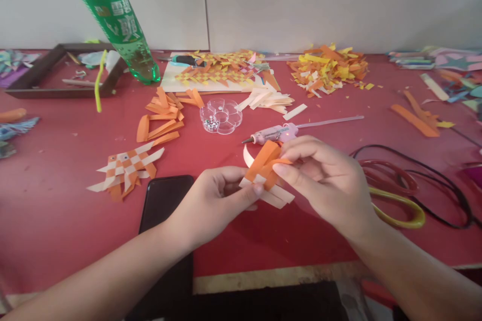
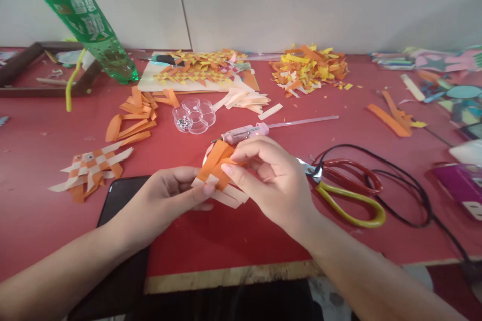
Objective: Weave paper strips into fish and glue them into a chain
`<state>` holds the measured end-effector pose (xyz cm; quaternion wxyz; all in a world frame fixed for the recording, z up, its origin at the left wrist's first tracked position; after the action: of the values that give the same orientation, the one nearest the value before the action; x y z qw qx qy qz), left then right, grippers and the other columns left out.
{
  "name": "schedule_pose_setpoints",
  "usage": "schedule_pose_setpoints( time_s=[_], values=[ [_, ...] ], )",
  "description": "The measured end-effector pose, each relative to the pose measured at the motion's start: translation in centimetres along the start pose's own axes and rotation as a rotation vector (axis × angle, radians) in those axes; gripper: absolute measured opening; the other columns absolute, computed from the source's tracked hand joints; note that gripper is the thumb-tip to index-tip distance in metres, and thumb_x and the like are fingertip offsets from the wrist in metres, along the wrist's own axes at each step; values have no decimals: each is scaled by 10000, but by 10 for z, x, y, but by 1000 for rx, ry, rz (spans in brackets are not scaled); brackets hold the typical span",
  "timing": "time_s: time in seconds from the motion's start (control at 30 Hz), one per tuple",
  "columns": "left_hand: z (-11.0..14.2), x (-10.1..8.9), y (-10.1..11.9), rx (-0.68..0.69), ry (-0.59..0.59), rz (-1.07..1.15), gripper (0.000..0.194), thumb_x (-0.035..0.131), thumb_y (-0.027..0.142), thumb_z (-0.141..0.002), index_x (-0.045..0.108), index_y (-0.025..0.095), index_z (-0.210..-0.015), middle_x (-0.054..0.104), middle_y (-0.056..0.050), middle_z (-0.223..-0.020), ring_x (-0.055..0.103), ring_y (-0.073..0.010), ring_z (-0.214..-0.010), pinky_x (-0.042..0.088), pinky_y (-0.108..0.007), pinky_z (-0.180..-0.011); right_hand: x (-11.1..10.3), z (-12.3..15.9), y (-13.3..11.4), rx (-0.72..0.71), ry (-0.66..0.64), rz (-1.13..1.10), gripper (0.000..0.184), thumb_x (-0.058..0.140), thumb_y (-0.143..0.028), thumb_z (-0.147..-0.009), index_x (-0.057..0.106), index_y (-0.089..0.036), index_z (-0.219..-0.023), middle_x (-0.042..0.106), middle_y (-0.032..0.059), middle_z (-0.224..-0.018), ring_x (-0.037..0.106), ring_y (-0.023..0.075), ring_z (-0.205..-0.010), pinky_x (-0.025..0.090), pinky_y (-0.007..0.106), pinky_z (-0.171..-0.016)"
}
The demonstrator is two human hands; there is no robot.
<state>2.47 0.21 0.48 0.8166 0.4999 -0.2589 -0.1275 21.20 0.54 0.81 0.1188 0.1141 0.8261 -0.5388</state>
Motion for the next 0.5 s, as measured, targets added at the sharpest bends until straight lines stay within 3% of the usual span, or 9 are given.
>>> schedule_pose_setpoints(
  time_s=[0.13,0.3,0.5],
  values=[
    [-1,1,-1,20,-24,105,239,582,349,-950,780,248,-1036,800,-31,-969,732,-149,-907,563,-222,-809,-4,2,-1,-242,46,343,141,689,-134,-825,671,-263,-880,582,58,-1061,638,217,-1007,566,393,-846],
    [-3,-1,-5,8,64,208,202,624,320,-919,798,224,-954,789,-42,-936,720,-151,-866,583,-213,-740,-5,8,-10,-600,65,761,169,751,-173,-769,703,-299,-872,615,80,-1108,567,281,-1029,495,476,-875],
    [-4,-1,-3,-11,76,277,227,625,350,-916,795,200,-925,766,-54,-872,709,-162,-827,578,-196,-629,0,11,-14,-580,-142,668,149,706,-143,-830,697,-289,-862,758,-37,-945,642,210,-921,467,408,-794]
  ],
)
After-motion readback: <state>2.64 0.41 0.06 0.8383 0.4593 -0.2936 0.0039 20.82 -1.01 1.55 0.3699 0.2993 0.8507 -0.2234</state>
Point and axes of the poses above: each hand's wrist, its own z-axis away from the middle knuckle, its own x-axis out of the palm, y = z × x, the point moved 1 cm from there along -z, towards the middle knuckle
